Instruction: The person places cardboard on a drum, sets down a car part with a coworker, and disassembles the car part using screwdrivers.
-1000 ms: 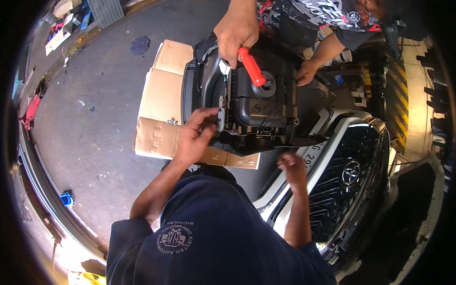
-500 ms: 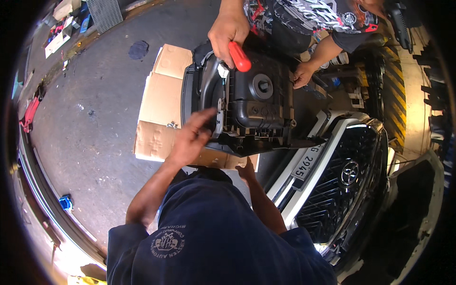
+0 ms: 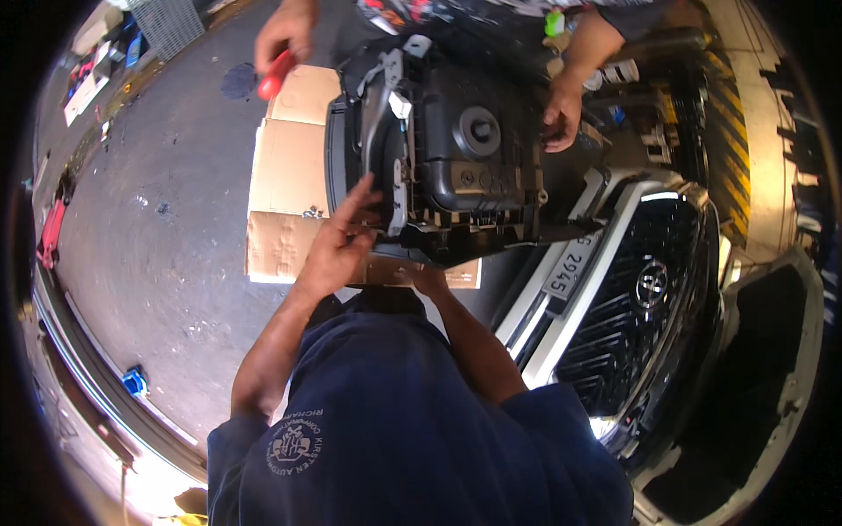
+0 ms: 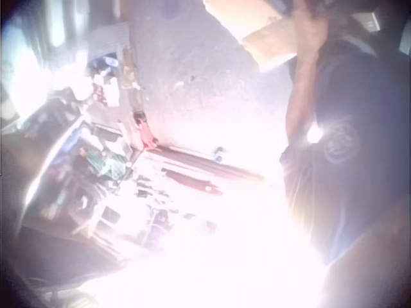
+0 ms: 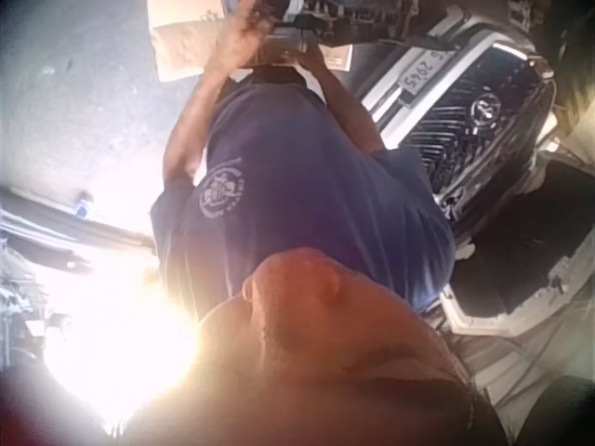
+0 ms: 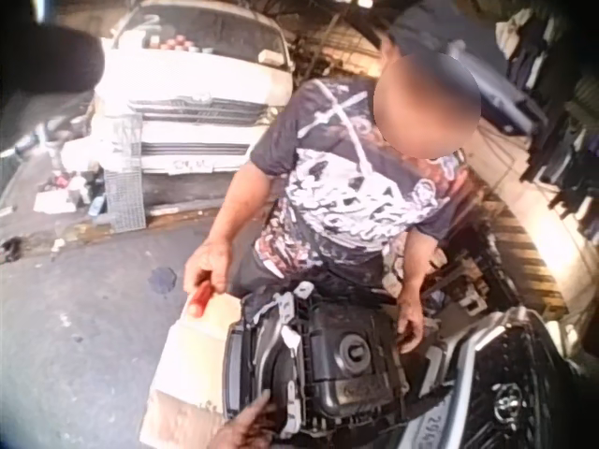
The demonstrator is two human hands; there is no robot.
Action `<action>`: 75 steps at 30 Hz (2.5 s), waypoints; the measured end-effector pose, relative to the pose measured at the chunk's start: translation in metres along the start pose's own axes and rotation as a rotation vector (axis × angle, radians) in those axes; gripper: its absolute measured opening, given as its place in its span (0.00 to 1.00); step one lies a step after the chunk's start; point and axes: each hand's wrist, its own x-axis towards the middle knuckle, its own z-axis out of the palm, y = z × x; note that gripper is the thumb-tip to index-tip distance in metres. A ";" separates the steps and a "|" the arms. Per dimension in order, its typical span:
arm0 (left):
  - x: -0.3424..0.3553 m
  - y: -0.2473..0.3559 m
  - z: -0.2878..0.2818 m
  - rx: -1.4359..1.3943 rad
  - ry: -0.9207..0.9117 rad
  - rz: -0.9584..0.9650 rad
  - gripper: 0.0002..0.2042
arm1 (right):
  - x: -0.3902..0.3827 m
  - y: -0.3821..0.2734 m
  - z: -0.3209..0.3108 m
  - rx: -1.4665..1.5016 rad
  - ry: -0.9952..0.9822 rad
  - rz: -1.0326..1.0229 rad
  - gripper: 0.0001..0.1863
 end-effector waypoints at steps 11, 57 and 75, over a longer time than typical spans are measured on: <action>0.013 0.005 0.007 0.074 -0.197 0.031 0.41 | -0.037 0.019 0.011 0.305 0.423 0.157 0.32; 0.006 -0.035 -0.143 0.414 -0.366 -0.236 0.28 | -0.026 -0.127 0.012 -0.330 0.477 -0.101 0.13; -0.005 -0.029 -0.125 0.342 -0.466 -0.318 0.21 | -0.167 -0.119 0.042 0.561 -0.034 0.024 0.18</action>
